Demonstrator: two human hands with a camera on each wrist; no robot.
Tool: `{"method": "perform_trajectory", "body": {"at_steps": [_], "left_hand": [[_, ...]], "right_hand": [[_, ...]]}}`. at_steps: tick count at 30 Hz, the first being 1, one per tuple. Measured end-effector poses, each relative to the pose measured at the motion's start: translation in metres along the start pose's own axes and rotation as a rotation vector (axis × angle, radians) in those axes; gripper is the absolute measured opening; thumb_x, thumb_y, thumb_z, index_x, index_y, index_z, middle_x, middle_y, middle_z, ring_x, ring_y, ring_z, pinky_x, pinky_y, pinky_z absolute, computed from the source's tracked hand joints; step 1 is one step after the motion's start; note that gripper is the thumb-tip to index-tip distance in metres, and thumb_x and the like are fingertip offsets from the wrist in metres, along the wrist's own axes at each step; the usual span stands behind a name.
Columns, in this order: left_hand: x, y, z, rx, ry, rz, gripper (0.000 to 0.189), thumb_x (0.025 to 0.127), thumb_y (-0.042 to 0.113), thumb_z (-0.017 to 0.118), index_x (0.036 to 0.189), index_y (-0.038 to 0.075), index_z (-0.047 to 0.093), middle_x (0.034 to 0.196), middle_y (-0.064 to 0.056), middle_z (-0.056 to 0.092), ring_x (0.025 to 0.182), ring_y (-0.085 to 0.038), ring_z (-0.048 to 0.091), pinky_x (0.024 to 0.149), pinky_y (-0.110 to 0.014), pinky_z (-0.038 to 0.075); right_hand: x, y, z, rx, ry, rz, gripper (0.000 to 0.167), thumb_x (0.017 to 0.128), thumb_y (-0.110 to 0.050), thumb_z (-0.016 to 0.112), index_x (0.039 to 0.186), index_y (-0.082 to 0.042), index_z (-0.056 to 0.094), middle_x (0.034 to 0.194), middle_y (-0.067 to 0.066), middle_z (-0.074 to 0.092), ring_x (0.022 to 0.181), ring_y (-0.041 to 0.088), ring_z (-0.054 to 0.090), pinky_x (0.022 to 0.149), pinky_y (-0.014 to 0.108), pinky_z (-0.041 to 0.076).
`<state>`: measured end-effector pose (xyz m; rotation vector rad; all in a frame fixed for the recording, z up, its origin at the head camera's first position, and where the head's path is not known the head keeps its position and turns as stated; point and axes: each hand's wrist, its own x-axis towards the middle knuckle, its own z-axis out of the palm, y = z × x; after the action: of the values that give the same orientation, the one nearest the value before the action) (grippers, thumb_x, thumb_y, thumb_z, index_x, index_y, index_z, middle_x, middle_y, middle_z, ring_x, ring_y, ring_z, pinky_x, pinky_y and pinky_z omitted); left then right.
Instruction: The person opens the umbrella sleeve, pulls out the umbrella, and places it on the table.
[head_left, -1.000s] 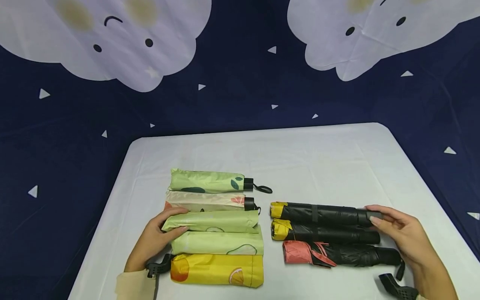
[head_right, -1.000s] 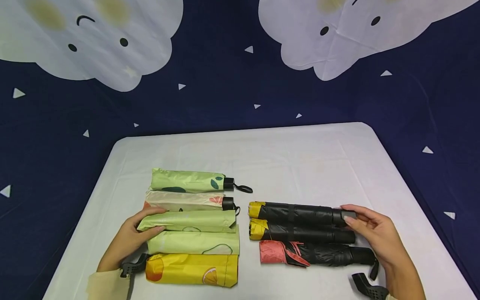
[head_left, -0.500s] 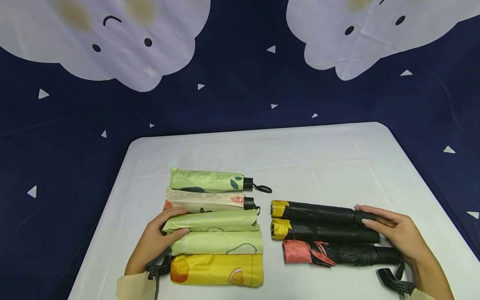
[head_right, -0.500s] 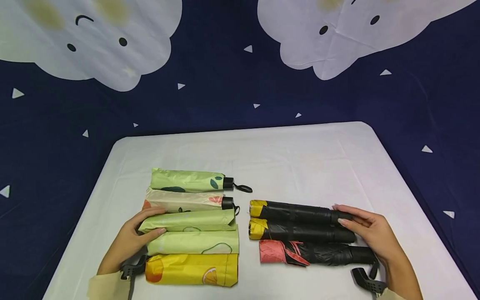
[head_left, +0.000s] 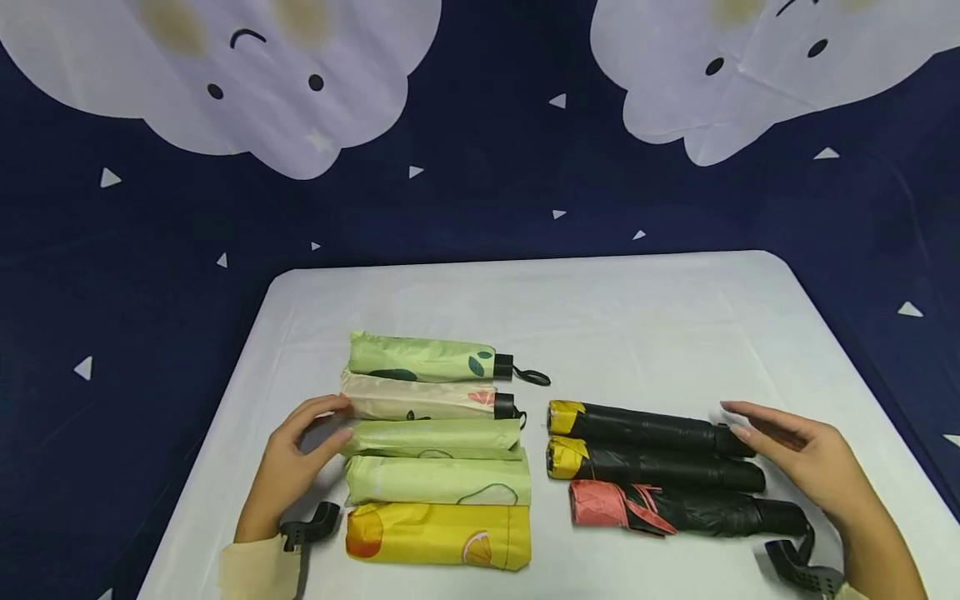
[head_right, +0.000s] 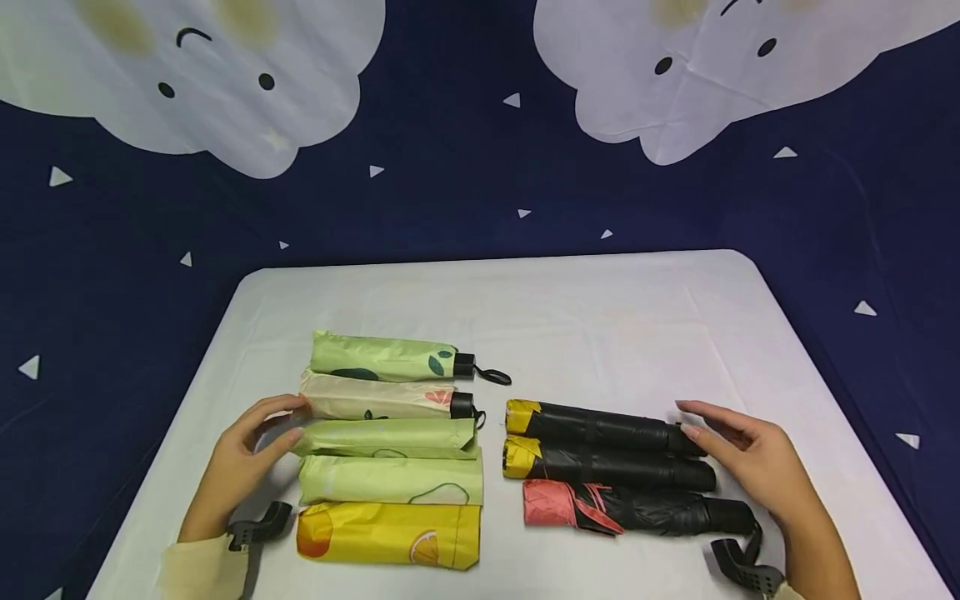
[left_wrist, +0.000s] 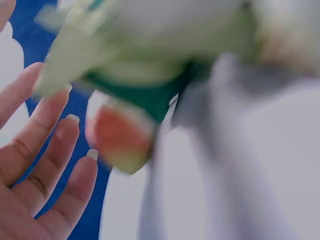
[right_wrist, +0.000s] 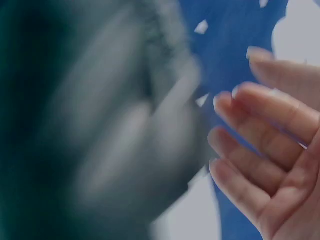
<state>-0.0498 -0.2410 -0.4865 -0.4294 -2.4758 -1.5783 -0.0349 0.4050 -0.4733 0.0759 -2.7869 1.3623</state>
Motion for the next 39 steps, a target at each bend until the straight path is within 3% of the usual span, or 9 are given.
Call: {"method": "perform_trajectory", "body": {"at_steps": [3,8,13,17,21,25,29,39], "left_hand": [[0.005,0.004,-0.015,0.011,0.052,0.007,0.046,0.090,-0.007,0.074,0.133,0.004,0.065,0.131,-0.013,0.062,0.125,-0.015,0.055,0.103,-0.023,0.046],[0.021,0.004,-0.035,-0.042,0.077,0.005,0.045,0.090,-0.011,0.072,0.133,-0.001,0.064,0.133,-0.020,0.060,0.126,-0.018,0.056,0.104,-0.027,0.047],[0.042,-0.007,-0.042,-0.051,0.050,-0.086,0.041,0.096,0.004,0.072,0.136,0.002,0.063,0.136,-0.019,0.060,0.123,-0.018,0.058,0.097,-0.020,0.051],[0.051,-0.019,-0.037,0.038,0.003,-0.161,0.044,0.098,0.020,0.073,0.139,0.010,0.063,0.139,-0.010,0.060,0.124,-0.019,0.057,0.095,-0.014,0.048],[0.049,-0.031,-0.023,0.051,-0.047,-0.212,0.049,0.097,0.025,0.075,0.142,0.012,0.061,0.138,-0.012,0.060,0.119,-0.023,0.061,0.092,-0.014,0.049],[0.042,-0.042,-0.011,-0.019,-0.067,-0.176,0.051,0.094,0.016,0.077,0.141,0.007,0.060,0.139,-0.015,0.057,0.116,-0.017,0.063,0.094,-0.017,0.051],[0.037,-0.051,-0.006,-0.093,-0.089,-0.136,0.054,0.090,0.008,0.080,0.141,0.006,0.060,0.145,-0.012,0.051,0.125,-0.009,0.057,0.102,-0.019,0.047],[0.036,-0.053,-0.009,-0.141,-0.109,-0.214,0.061,0.085,0.013,0.085,0.142,0.015,0.061,0.149,-0.006,0.049,0.126,-0.012,0.059,0.099,-0.022,0.051]], "right_hand": [[0.007,-0.037,-0.002,-0.043,0.078,-0.041,0.037,0.096,-0.022,0.076,0.132,-0.016,0.071,0.126,-0.003,0.071,0.116,-0.013,0.056,0.086,0.002,0.044],[0.026,-0.098,0.008,0.048,0.124,-0.248,0.034,0.092,-0.003,0.077,0.125,-0.009,0.074,0.121,0.005,0.074,0.115,0.001,0.064,0.093,0.009,0.047],[0.061,-0.138,0.058,0.030,-0.004,-0.445,0.030,0.092,-0.006,0.078,0.120,-0.015,0.076,0.119,-0.001,0.074,0.110,0.009,0.068,0.095,0.020,0.053],[0.081,-0.157,0.118,-0.066,-0.152,-0.467,0.027,0.094,-0.020,0.078,0.121,-0.018,0.077,0.119,-0.006,0.073,0.110,0.015,0.069,0.094,0.036,0.057],[0.083,-0.161,0.169,-0.167,-0.278,-0.435,0.031,0.095,-0.026,0.076,0.124,-0.014,0.075,0.120,0.000,0.073,0.110,0.022,0.069,0.093,0.046,0.057],[0.081,-0.149,0.197,-0.211,-0.322,-0.420,0.035,0.094,-0.029,0.077,0.126,-0.015,0.073,0.121,-0.001,0.072,0.113,0.021,0.067,0.096,0.046,0.055],[0.082,-0.136,0.207,-0.198,-0.305,-0.433,0.038,0.092,-0.024,0.080,0.129,-0.017,0.072,0.123,-0.001,0.071,0.116,0.021,0.065,0.099,0.047,0.053],[0.084,-0.134,0.213,-0.276,-0.271,-0.448,0.043,0.090,-0.027,0.081,0.131,-0.017,0.071,0.123,0.002,0.072,0.111,0.025,0.068,0.093,0.048,0.056]]}}
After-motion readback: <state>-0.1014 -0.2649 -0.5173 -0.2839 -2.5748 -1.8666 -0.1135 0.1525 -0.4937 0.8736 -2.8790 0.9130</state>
